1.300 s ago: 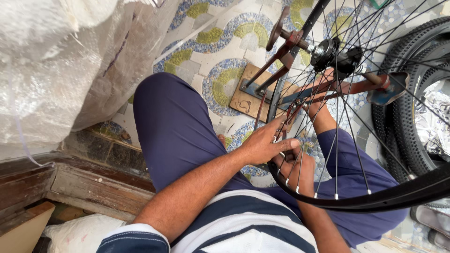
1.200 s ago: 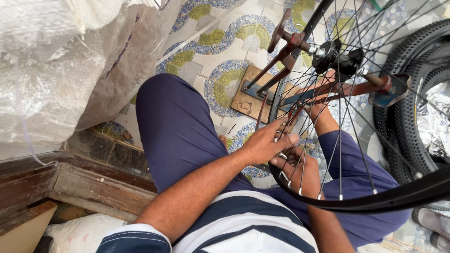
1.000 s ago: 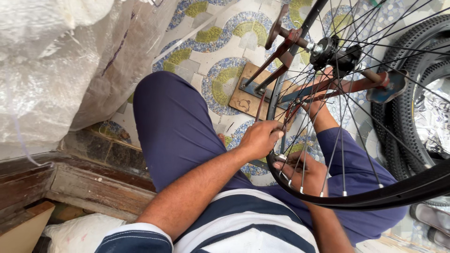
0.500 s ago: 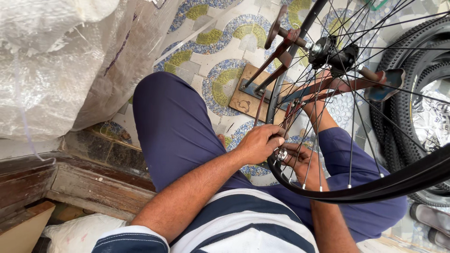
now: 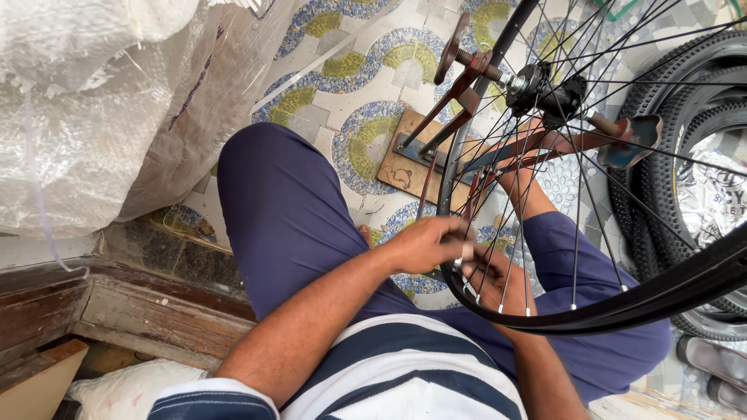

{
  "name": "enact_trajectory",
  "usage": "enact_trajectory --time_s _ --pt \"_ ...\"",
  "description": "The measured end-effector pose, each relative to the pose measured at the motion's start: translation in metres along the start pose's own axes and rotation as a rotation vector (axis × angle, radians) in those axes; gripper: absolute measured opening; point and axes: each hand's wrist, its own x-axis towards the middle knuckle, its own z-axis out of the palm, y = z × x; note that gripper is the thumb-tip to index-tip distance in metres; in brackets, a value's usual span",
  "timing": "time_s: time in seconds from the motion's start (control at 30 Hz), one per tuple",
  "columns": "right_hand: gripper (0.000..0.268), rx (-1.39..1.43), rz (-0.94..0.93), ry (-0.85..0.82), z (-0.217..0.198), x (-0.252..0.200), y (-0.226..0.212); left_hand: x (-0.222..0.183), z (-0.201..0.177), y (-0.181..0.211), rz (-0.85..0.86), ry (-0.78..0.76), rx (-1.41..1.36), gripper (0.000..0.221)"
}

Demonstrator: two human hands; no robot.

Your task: The person threads spokes through the hub and into the rim of a bicycle wheel while it is mounted on a stand, tightening the nipples on the end of each spoke by hand.

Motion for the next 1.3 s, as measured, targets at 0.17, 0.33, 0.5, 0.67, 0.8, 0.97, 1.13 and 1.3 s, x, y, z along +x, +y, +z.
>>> enact_trajectory --time_s 0.17,0.33,0.5,0.67,0.8,0.97,1.13,1.3 --pt "0.035 -0.047 -0.018 -0.033 -0.007 -0.035 -0.01 -0.004 -0.001 -0.015 0.04 -0.242 -0.162 0.049" --pt "0.03 -0.483 0.016 0.113 0.0 -0.042 -0.003 0.0 0.016 -0.001 0.048 -0.058 0.33 0.053" --pt "0.029 -0.542 -0.489 0.22 0.003 -0.035 0.023 0.002 0.039 0.036 -0.212 0.274 0.59 0.05" --pt "0.025 -0.811 -0.55 0.141 -0.016 -0.05 -0.004 -0.015 0.006 0.073 -0.162 0.005 0.313 0.043" --pt "0.028 -0.408 -0.159 0.128 -0.036 -0.061 -0.035 -0.019 -0.011 0.069 -0.221 -0.509 -0.854 0.039" --pt "0.026 -0.289 -0.275 0.121 -0.041 -0.065 -0.043 -0.018 0.015 0.034 -0.05 -0.433 -0.864 0.034" --pt "0.033 -0.302 -0.131 -0.114 -0.034 -0.034 0.008 -0.011 0.014 0.035 -0.139 -0.069 0.318 0.048" --pt "0.057 0.281 0.027 -0.134 -0.022 0.01 0.041 0.005 0.025 0.034 -0.185 0.185 0.607 0.048"
